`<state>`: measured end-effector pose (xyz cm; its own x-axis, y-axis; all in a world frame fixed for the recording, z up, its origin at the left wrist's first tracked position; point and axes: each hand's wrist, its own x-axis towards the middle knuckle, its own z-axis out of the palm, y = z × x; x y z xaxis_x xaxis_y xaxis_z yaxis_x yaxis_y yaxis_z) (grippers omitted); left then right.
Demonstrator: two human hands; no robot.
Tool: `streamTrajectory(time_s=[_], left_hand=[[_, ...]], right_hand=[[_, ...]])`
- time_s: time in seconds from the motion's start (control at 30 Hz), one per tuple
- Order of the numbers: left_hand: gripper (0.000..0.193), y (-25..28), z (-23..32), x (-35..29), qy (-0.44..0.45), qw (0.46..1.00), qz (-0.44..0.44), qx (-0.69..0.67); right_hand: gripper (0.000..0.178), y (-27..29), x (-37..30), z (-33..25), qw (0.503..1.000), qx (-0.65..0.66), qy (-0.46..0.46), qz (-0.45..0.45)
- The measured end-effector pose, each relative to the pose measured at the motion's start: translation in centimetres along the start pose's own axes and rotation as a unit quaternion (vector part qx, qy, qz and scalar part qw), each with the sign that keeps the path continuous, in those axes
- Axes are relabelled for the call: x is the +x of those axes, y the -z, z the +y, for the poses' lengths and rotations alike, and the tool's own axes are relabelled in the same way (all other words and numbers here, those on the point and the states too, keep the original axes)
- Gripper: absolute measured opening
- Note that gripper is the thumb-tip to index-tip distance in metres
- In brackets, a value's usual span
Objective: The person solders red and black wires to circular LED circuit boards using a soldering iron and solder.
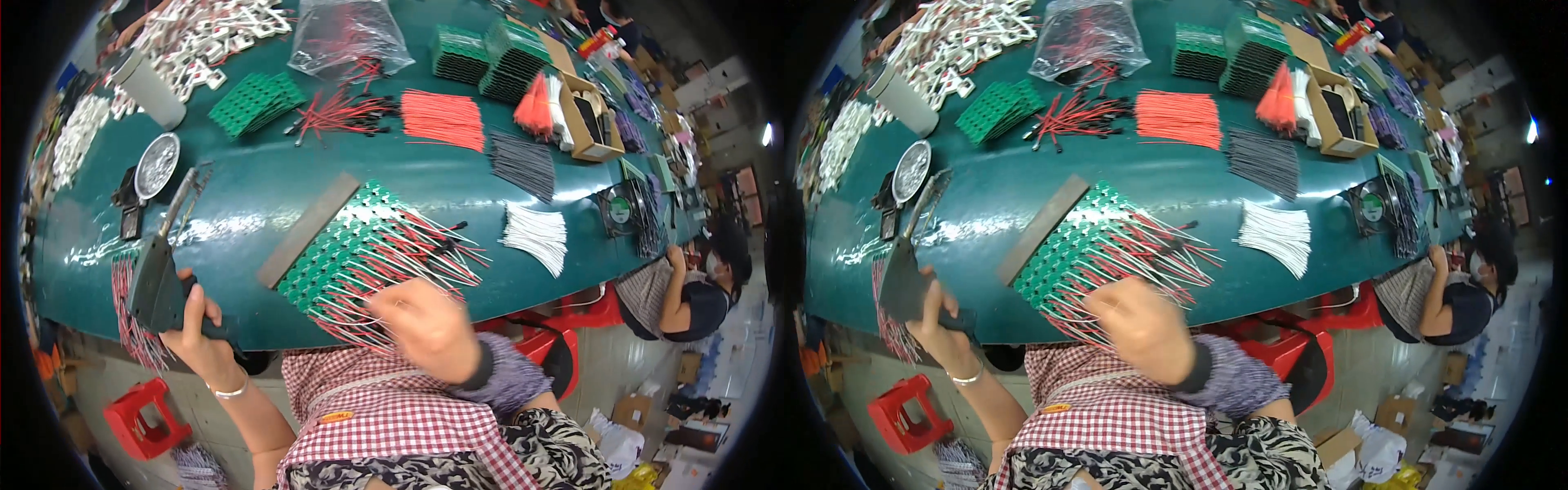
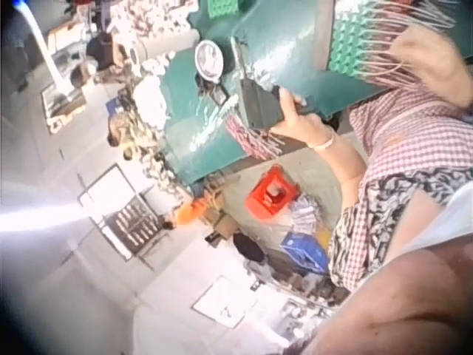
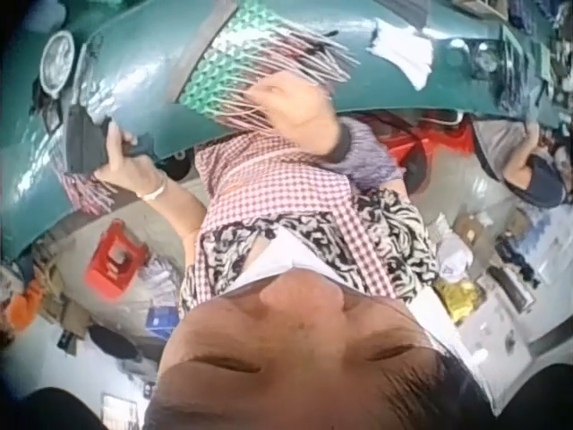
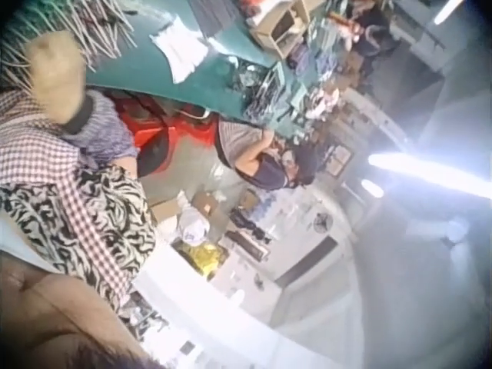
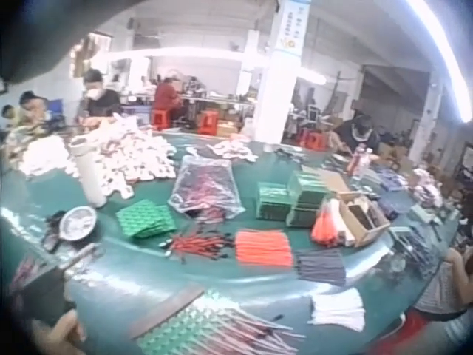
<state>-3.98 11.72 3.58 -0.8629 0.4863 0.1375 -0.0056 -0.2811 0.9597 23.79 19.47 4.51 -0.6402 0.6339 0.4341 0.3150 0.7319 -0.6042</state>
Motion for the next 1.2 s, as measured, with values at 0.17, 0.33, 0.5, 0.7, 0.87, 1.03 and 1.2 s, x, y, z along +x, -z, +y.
streamTrajectory(time_s=[0.17,0.33,0.5,0.7,0.87,1.03,1.2], left_hand=[[0.042,-0.8,-0.9,-2.0,0.091,0.995,-0.027,0.034],[0.042,-1.4,-0.8,-3.1,0.111,0.992,-0.028,0.056],[0.043,-2.3,0.0,-3.3,0.089,0.993,-0.033,0.067],[0.041,-3.7,0.4,-2.9,0.088,0.992,-0.05,0.076],[0.044,-4.6,0.4,-2.4,0.077,0.992,-0.074,0.073],[0.046,-5.3,0.2,-2.1,0.078,0.992,-0.069,0.074],[0.049,-5.3,0.5,-2.2,0.102,0.99,-0.078,0.062]], right_hand=[[0.015,10.8,0.5,10.0,0.957,-0.263,-0.1,0.073],[0.013,14.0,2.8,20.8,0.94,-0.323,-0.088,0.066],[0.014,13.5,3.2,25.1,0.925,-0.355,-0.13,0.017],[0.011,13.3,3.1,25.6,0.927,-0.353,-0.131,0.008],[0.011,13.8,3.8,24.6,0.93,-0.358,-0.085,0.027],[0.012,14.3,4.5,23.8,0.944,-0.327,-0.036,0.034],[0.013,14.0,5.2,22.7,0.94,-0.339,-0.032,0.019]])
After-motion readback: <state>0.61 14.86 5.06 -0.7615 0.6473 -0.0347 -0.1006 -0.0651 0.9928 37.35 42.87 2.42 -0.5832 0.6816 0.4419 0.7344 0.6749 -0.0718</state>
